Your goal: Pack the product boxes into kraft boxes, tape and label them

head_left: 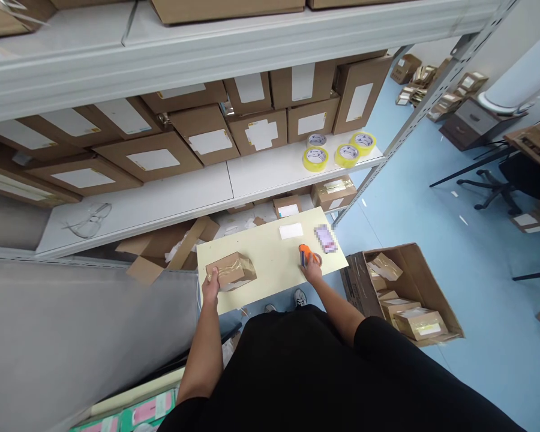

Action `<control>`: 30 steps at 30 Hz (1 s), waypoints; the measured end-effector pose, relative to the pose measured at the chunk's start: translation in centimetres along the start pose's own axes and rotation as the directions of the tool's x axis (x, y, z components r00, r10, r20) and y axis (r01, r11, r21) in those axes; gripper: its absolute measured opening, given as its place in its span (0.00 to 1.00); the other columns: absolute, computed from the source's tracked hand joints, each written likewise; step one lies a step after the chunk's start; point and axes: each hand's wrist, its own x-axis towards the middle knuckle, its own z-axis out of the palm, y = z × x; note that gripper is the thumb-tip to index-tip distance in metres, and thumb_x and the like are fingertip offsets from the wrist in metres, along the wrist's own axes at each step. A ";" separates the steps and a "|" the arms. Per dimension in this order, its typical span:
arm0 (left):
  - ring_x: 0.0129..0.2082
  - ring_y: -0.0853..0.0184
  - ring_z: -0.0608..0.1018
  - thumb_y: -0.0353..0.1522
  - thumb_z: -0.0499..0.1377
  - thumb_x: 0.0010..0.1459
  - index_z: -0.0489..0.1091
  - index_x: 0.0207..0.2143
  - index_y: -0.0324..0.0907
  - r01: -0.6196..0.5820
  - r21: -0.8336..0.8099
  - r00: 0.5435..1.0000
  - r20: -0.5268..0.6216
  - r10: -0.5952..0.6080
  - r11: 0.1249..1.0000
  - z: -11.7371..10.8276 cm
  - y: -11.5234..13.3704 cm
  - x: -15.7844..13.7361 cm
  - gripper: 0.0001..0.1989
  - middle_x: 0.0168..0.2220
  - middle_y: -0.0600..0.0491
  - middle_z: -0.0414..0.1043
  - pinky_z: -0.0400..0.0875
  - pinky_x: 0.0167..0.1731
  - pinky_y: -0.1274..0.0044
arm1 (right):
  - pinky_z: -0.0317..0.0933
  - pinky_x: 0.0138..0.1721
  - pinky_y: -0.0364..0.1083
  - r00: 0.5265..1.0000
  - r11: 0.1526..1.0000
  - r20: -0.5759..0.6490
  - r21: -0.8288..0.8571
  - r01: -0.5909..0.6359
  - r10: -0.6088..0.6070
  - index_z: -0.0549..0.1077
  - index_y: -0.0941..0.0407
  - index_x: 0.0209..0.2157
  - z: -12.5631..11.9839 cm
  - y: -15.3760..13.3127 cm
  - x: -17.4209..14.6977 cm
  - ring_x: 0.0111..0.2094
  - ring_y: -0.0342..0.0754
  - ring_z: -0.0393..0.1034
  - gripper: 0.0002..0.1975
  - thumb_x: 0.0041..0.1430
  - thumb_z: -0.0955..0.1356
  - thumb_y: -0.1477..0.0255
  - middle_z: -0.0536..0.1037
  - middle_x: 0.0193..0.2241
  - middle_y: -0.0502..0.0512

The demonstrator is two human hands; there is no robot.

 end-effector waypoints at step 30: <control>0.63 0.51 0.74 0.52 0.53 0.69 0.69 0.64 0.44 -0.070 0.068 0.957 0.286 0.048 0.995 10.0 4.5 -5.5 0.31 0.62 0.44 0.75 0.66 0.63 0.65 | 0.67 0.58 0.56 0.966 0.867 0.074 0.461 0.187 -0.248 0.73 0.52 0.59 2.4 -14.8 1.0 0.55 0.61 0.76 0.32 0.60 0.69 0.48 0.81 0.53 0.60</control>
